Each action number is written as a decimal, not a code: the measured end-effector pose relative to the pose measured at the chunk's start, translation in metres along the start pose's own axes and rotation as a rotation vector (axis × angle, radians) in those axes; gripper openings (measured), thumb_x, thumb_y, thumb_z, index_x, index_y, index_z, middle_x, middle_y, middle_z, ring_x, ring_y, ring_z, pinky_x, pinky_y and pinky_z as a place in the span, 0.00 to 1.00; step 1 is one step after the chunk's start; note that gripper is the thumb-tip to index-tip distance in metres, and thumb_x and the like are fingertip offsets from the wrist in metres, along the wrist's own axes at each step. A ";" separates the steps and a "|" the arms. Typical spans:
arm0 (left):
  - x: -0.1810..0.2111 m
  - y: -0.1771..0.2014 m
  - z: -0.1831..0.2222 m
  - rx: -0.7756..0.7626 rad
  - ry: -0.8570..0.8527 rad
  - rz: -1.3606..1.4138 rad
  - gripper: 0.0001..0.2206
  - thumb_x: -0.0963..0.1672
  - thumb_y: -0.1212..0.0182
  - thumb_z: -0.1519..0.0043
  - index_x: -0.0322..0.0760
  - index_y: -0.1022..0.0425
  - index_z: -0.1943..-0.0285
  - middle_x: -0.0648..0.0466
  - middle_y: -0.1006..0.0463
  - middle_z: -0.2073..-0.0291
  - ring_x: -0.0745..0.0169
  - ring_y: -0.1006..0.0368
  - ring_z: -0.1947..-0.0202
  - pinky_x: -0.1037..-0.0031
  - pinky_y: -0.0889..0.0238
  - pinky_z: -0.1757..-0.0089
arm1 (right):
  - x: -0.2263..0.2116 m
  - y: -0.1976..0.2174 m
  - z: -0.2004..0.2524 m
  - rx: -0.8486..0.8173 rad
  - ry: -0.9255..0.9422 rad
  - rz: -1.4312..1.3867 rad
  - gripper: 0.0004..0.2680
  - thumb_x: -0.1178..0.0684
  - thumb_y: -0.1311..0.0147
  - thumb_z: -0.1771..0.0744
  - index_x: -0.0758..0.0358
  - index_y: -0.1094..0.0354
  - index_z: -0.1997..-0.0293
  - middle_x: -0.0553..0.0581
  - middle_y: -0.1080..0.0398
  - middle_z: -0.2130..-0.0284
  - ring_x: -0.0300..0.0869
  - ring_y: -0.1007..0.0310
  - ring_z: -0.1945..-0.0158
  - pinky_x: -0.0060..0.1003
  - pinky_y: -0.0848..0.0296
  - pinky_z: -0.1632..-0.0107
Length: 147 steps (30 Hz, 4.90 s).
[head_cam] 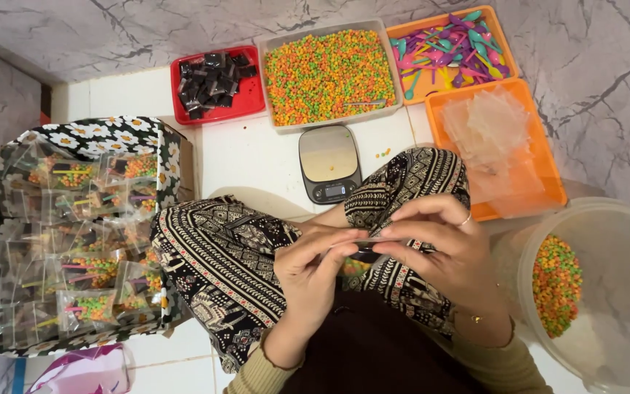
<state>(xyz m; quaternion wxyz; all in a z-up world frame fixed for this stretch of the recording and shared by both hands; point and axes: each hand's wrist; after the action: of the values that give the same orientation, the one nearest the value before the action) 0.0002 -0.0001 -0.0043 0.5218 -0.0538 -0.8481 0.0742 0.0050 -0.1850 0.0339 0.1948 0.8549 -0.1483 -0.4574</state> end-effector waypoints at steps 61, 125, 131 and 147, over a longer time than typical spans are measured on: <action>-0.160 0.367 -0.130 1.072 0.271 -0.517 0.06 0.46 0.36 0.38 0.40 0.21 0.61 0.54 0.19 0.65 0.65 0.26 0.66 0.75 0.28 0.62 | 0.123 -0.043 0.001 0.033 -0.660 0.076 0.12 0.61 0.47 0.25 0.78 0.32 0.34 0.70 0.28 0.54 0.49 0.27 0.52 0.40 0.29 0.42; -0.162 0.113 -0.025 0.325 0.642 -0.496 0.12 0.44 0.45 0.32 0.32 0.25 0.44 0.42 0.22 0.46 0.48 0.23 0.48 0.63 0.29 0.46 | 0.451 0.014 0.008 0.457 -1.058 0.580 0.14 0.44 0.60 0.28 0.53 0.23 0.48 0.53 0.22 0.53 0.52 0.26 0.48 0.65 0.65 0.28; -0.147 0.041 -0.049 0.150 0.784 -0.394 0.14 0.45 0.41 0.38 0.34 0.21 0.46 0.45 0.18 0.47 0.52 0.20 0.49 0.65 0.26 0.47 | 0.257 0.013 -0.029 0.841 -0.843 -0.527 0.15 0.45 0.46 0.32 0.69 0.25 0.50 0.56 0.23 0.65 0.42 0.21 0.59 0.38 0.19 0.49; -0.138 -0.002 -0.073 0.151 0.860 0.089 0.12 0.40 0.33 0.42 0.30 0.17 0.51 0.44 0.14 0.62 0.59 0.19 0.61 0.70 0.23 0.54 | 0.166 -0.023 -0.026 0.351 -0.799 -0.365 0.12 0.51 0.49 0.31 0.63 0.28 0.42 0.57 0.18 0.62 0.41 0.16 0.61 0.32 0.12 0.60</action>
<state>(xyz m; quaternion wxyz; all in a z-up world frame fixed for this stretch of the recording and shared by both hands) 0.1277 -0.0207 -0.0926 0.8261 -0.0778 -0.5429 0.1294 0.1178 -0.2316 -0.0842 -0.1086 0.6438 -0.1339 -0.7455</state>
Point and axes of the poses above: each hand's wrist, its own z-axis away from the middle knuckle, its own y-axis out of the back of the hand, x = y × z
